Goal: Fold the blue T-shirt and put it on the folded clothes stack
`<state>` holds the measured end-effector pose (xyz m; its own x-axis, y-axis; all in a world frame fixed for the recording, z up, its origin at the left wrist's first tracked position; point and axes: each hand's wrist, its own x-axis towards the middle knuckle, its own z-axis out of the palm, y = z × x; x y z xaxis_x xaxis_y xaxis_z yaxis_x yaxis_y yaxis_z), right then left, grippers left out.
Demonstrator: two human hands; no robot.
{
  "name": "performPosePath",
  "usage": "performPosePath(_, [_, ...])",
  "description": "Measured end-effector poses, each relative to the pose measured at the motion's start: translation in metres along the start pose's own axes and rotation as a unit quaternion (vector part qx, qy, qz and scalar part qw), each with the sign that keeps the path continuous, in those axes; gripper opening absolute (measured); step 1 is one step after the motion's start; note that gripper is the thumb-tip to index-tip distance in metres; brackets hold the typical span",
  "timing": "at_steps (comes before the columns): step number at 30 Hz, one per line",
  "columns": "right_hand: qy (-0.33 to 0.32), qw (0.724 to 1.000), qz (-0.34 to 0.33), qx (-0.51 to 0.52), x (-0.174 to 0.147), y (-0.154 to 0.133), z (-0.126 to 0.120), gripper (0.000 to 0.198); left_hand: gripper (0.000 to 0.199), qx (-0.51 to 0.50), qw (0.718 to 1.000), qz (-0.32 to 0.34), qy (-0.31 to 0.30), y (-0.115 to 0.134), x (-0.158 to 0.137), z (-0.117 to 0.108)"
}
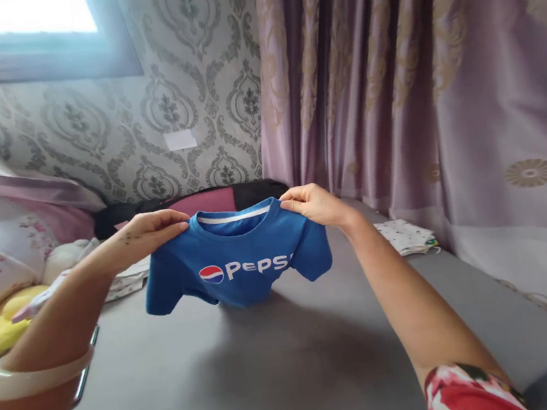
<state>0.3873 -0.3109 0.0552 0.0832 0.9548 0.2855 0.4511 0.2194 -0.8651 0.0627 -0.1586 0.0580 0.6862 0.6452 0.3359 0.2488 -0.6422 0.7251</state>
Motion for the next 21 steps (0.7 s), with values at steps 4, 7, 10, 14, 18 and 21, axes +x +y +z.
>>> performPosePath(4, [-0.069, 0.997, 0.004, -0.033, -0.004, -0.029, -0.018, 0.035, 0.037, 0.004, 0.999, 0.002, -0.038, 0.012, 0.008, -0.02])
performPosePath(7, [-0.025, 0.996, -0.004, -0.08, 0.0, -0.039, -0.027, 0.028, 0.034, 0.025, 0.997, 0.018, 0.065, 0.022, 0.017, -0.024])
performPosePath(10, [0.081, 0.986, -0.066, -0.127, 0.01, -0.045, -0.032, 0.026, 0.032, 0.093, 0.965, 0.081, 0.231, 0.039, 0.025, -0.023])
performPosePath(14, [0.217, 0.931, -0.177, -0.235, 0.024, -0.047, -0.029, 0.017, 0.031, 0.256, 0.874, 0.172, 0.377, 0.054, 0.032, -0.018])
performPosePath(18, [0.265, 0.873, -0.232, -0.339, 0.038, -0.042, -0.023, 0.012, 0.027, 0.275, 0.892, 0.118, 0.34, 0.048, 0.045, -0.017])
performPosePath(21, [0.27, 0.855, -0.232, -0.376, 0.049, -0.035, -0.018, 0.013, 0.021, 0.247, 0.915, 0.075, 0.31, 0.04, 0.056, -0.015])
